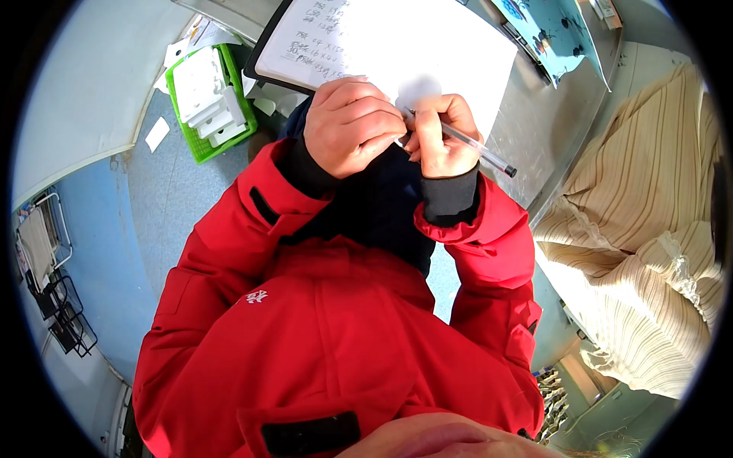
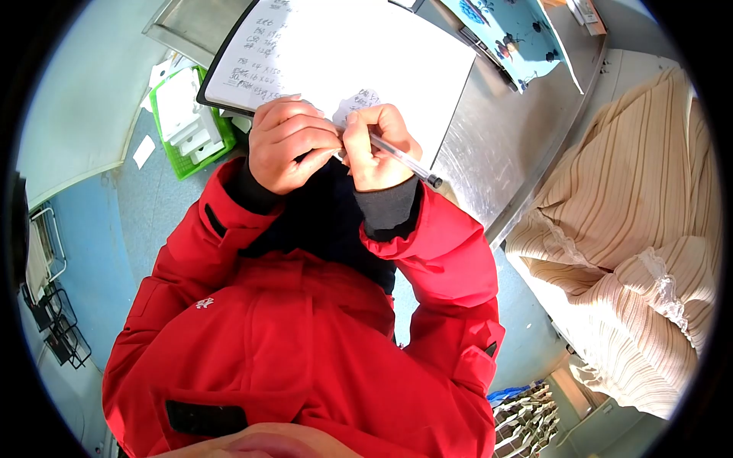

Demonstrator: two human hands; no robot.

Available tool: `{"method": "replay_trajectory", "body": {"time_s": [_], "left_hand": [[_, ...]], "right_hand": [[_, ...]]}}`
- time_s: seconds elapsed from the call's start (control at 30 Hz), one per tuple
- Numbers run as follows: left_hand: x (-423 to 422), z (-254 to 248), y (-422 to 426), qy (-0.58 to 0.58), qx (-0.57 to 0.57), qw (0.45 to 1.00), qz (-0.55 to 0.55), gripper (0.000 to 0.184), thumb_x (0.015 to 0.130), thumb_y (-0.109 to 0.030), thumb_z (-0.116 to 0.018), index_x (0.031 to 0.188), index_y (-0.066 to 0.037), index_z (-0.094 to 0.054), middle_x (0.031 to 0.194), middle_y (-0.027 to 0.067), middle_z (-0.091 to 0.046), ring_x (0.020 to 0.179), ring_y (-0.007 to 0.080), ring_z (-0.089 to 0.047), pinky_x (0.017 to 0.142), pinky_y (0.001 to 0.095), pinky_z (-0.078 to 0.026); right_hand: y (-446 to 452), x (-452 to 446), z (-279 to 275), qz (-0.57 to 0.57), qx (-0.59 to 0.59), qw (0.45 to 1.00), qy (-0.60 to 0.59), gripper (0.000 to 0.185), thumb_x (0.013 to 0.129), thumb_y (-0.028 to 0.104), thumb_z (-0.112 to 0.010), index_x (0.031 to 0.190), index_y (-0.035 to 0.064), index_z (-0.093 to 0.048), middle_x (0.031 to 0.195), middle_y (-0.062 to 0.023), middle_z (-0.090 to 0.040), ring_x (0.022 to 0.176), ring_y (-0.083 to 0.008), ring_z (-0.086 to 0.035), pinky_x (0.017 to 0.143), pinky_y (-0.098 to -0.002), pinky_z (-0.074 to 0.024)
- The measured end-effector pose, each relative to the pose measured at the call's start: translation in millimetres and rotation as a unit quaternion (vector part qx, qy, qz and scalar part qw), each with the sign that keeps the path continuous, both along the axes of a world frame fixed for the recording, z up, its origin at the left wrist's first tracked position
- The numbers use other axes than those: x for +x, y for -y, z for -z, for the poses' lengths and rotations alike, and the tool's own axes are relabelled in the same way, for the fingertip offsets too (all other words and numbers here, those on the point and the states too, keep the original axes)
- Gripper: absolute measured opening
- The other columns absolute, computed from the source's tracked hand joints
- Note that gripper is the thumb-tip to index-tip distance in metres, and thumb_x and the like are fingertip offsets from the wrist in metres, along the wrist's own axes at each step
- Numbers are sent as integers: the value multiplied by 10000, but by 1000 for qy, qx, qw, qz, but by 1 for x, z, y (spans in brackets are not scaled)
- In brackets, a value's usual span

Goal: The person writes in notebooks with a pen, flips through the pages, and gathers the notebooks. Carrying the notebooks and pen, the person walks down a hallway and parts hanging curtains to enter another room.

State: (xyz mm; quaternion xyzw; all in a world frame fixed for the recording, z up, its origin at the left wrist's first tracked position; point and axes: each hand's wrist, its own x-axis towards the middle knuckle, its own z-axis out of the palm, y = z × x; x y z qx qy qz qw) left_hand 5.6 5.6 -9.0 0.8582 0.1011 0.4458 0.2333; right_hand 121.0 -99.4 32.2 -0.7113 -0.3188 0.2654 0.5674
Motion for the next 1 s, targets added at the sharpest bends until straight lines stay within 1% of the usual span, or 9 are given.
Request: {"method": "replay_trajectory", "body": {"time_s": [0.1, 0.2, 0.27, 0.4, 0.5, 0.6, 0.7, 1.0], "left_hand": [[-1, -1, 0, -9, 2, 1000, 3, 131, 677, -130, -732, 779, -162, -657, 831, -83, -630, 876, 133, -600, 880, 360, -459], [-1, 0, -1, 0, -3, 1000, 9, 186, 634, -111, -755, 789, -159, -663, 849, -54, -667, 823, 176, -615, 858, 362, -454], [0, 1, 0, 8, -5, 1000, 12, 186, 634, -109, -755, 788, -159, -662, 850, -55, -667, 824, 177, -615, 854, 362, -456], [-1, 1, 0, 6, 0, 1000, 8, 186, 631, -98, -753, 782, -154, -660, 853, -52, -668, 824, 180, -615, 841, 354, -461], [-1, 0, -1, 5, 0, 1000, 11, 180, 673, -108, -737, 817, -163, -643, 851, -81, -643, 863, 135, -609, 876, 353, -461], [-1, 0, -2, -5, 7, 1000, 13, 176, 676, -112, -737, 815, -163, -641, 855, -82, -643, 858, 134, -610, 876, 350, -459], [-1, 3, -1, 3, -1, 1000, 5, 172, 680, -111, -734, 814, -165, -641, 856, -84, -642, 860, 132, -609, 879, 349, -455], [-1, 2, -1, 2, 7, 1000, 5, 172, 679, -112, -737, 808, -168, -637, 846, -87, -638, 868, 129, -608, 875, 349, -456]], "right_hand": [[-2, -3, 0, 22, 14, 999, -19, 144, 912, 102, -598, 822, 7, -538, 594, -35, -580, 478, -61, -524, 441, -204, -422], [-2, -3, 0, 27, 28, 999, -27, 142, 914, 100, -593, 823, 7, -538, 594, -36, -580, 474, -61, -521, 439, -204, -421], [-2, -1, 2, 11, 29, 999, -21, 134, 915, 96, -590, 827, 8, -539, 594, -40, -581, 469, -62, -520, 437, -206, -424], [-2, -3, -1, 34, 12, 999, -29, 135, 914, 108, -591, 836, 10, -540, 587, -42, -577, 464, -64, -522, 438, -206, -427], [0, -2, -3, 25, 6, 999, -41, 143, 913, 113, -593, 830, 7, -544, 581, -41, -576, 465, -66, -527, 441, -205, -429], [1, 0, -1, 20, -4, 1000, -7, 140, 912, 111, -592, 831, 4, -550, 581, -45, -581, 467, -73, -536, 445, -207, -439], [0, -1, -3, 24, 12, 999, -36, 134, 909, 112, -593, 839, 4, -554, 589, -49, -590, 472, -76, -543, 448, -208, -442], [1, -1, -5, 17, -19, 999, -19, 127, 911, 103, -590, 835, 7, -552, 591, -46, -593, 476, -74, -543, 446, -208, -441]]}}
